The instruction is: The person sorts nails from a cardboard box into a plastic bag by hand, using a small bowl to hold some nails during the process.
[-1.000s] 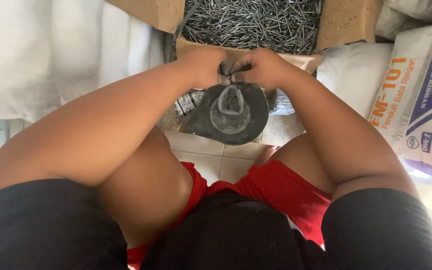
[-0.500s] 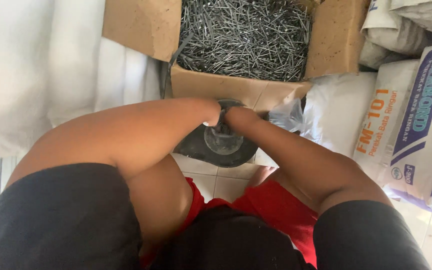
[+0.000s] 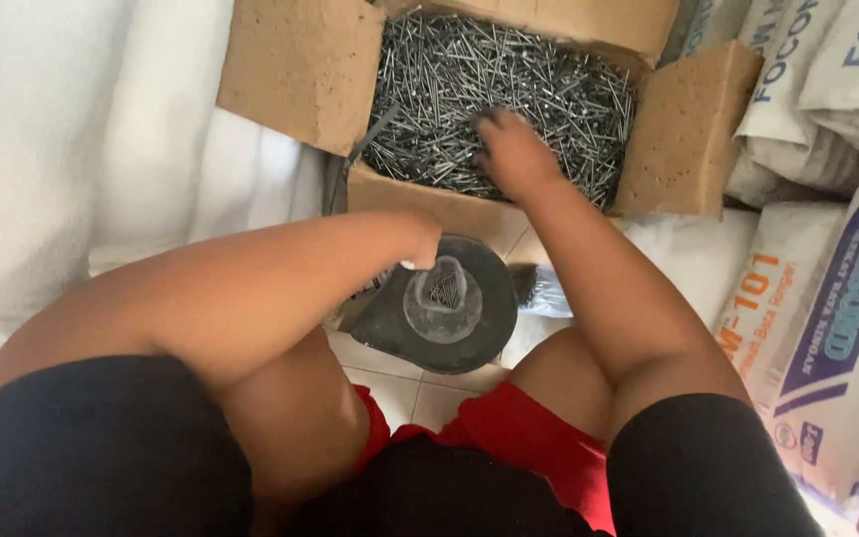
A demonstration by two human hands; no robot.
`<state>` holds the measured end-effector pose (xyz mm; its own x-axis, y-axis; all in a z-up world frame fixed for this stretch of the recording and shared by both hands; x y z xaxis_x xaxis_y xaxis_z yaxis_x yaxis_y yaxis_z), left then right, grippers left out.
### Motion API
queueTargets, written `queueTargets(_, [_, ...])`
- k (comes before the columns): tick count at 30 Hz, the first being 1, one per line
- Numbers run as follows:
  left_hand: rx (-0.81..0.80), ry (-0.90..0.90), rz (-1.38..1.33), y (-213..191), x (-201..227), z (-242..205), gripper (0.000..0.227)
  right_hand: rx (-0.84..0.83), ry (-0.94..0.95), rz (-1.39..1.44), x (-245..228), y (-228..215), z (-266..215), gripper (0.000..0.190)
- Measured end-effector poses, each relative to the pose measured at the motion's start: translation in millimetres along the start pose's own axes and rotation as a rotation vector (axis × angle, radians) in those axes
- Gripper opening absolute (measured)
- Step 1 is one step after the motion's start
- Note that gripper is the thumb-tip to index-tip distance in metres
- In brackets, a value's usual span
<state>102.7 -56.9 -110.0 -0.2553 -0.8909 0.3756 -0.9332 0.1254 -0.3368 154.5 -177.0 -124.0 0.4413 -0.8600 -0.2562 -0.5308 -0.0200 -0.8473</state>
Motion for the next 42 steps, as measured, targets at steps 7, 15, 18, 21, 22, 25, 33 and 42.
queueTargets(7, [-0.092, -0.052, 0.025, 3.3, -3.0, 6.9, 0.03, -0.052, -0.024, -0.081, 9.4, 34.5, 34.3, 0.029])
queueTargets(15, [-0.257, -0.083, 0.044, 48.0, -3.5, 19.7, 0.033, -0.119, -0.042, -0.226, 13.4, 36.5, 42.9, 0.037])
queueTargets(18, [-0.312, -0.095, 0.052, 62.9, -5.7, 24.6, 0.035, -0.082, -0.052, -0.232, 24.8, 50.0, 50.7, 0.039])
queueTargets(21, [-0.318, -0.093, 0.109, 69.1, -7.1, 39.5, 0.032, -0.1, -0.063, -0.236, 22.9, 49.0, 49.3, 0.046])
queueTargets(22, [-0.314, -0.09, 0.113, 66.2, -4.7, 35.1, 0.032, -0.098, -0.059, -0.239, 23.4, 45.6, 48.5, 0.046])
queueTargets(25, [-0.313, -0.104, 0.08, 61.6, -1.2, 25.3, 0.041, -0.098, 0.003, -0.199, 29.6, 42.5, 47.4, 0.04])
queueTargets(33, [-0.238, -0.068, -0.042, 56.8, -4.5, 33.8, 0.035, -0.123, 0.035, -0.185, 23.3, 47.2, 45.9, 0.024])
queueTargets(42, [-0.107, -0.016, -0.205, 60.5, -6.1, 40.8, 0.046, -0.084, 0.003, -0.205, 4.3, 10.5, 18.6, 0.022])
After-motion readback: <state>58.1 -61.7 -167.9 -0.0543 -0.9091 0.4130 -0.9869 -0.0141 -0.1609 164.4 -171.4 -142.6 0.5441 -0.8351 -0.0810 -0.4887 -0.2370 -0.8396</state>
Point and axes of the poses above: each hand's wrist, its own z-axis towards the middle knuckle, its own y-axis out of the palm, x = y × z, the point moved 5 cm from there along z, towards the middle knuckle, and after that the axes turned 14 degrees about -x, right-handed, at the moved point
